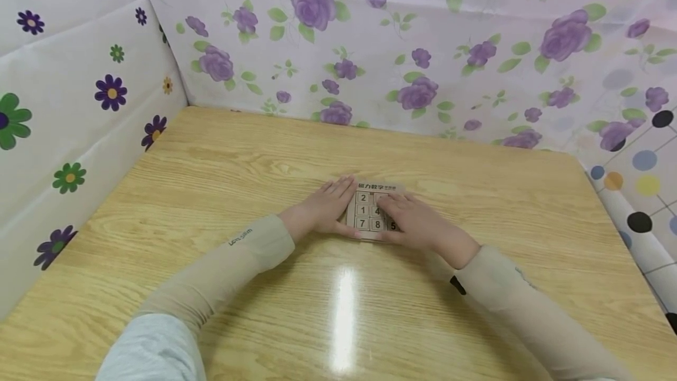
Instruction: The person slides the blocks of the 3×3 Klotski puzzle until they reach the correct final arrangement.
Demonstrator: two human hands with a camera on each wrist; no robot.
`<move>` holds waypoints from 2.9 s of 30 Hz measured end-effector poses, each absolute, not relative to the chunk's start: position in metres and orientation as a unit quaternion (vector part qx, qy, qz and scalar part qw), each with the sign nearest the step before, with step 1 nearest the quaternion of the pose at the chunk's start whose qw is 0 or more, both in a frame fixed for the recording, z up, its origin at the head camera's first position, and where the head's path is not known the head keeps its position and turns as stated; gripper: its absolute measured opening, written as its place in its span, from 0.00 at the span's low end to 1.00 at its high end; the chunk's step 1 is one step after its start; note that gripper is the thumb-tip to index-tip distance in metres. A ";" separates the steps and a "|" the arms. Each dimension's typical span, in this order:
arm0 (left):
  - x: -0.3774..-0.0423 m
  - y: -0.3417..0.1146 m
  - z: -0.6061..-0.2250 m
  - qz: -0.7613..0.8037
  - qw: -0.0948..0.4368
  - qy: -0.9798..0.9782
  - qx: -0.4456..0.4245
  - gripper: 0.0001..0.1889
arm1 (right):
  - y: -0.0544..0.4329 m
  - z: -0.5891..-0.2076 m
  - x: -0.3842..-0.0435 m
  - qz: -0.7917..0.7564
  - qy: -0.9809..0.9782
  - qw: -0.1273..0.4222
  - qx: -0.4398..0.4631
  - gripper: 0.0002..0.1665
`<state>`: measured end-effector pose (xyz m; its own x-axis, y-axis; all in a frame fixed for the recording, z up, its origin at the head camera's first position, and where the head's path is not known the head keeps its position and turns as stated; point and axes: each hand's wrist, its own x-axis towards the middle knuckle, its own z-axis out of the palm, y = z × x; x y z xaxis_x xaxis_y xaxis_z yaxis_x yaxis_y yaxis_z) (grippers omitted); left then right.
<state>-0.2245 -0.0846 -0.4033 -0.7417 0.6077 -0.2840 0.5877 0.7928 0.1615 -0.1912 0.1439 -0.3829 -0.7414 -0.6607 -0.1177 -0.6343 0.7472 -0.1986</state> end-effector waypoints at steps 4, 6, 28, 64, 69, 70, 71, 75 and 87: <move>-0.225 -0.085 -0.403 0.025 0.158 0.933 0.322 0.62 | 0.140 -0.384 -0.193 -0.066 0.929 0.088 -0.353 0.45; -0.225 -0.085 -0.403 0.023 0.155 0.933 0.323 0.62 | 0.139 -0.384 -0.193 -0.065 0.929 0.090 -0.353 0.45; -0.224 -0.084 -0.403 0.029 0.164 0.931 0.323 0.62 | 0.166 -0.381 -0.173 -0.046 0.923 0.105 -0.368 0.43; -0.218 -0.081 -0.410 0.031 0.165 0.932 0.320 0.62 | 0.147 -0.390 -0.169 -0.043 0.907 0.102 -0.406 0.42; -0.218 -0.082 -0.410 0.032 0.165 0.933 0.317 0.62 | 0.149 -0.390 -0.170 -0.065 0.909 0.108 -0.398 0.42; -0.219 -0.083 -0.410 0.034 0.165 0.934 0.316 0.62 | 0.150 -0.390 -0.170 -0.068 0.910 0.109 -0.395 0.42; -0.219 -0.083 -0.410 0.036 0.165 0.934 0.316 0.62 | 0.152 -0.389 -0.171 -0.071 0.911 0.111 -0.391 0.42; -0.219 -0.084 -0.408 0.042 0.165 0.934 0.313 0.62 | 0.157 -0.389 -0.171 -0.077 0.915 0.116 -0.378 0.42; -0.221 -0.084 -0.405 0.042 0.165 0.933 0.317 0.62 | 0.166 -0.381 -0.173 -0.068 0.918 0.103 -0.376 0.40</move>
<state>-0.2212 -0.0843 -0.4053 -0.7446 0.6057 -0.2806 0.5783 0.7953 0.1821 -0.1730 0.1661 -0.3808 -0.6960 -0.7045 -0.1386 -0.6764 0.7081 -0.2026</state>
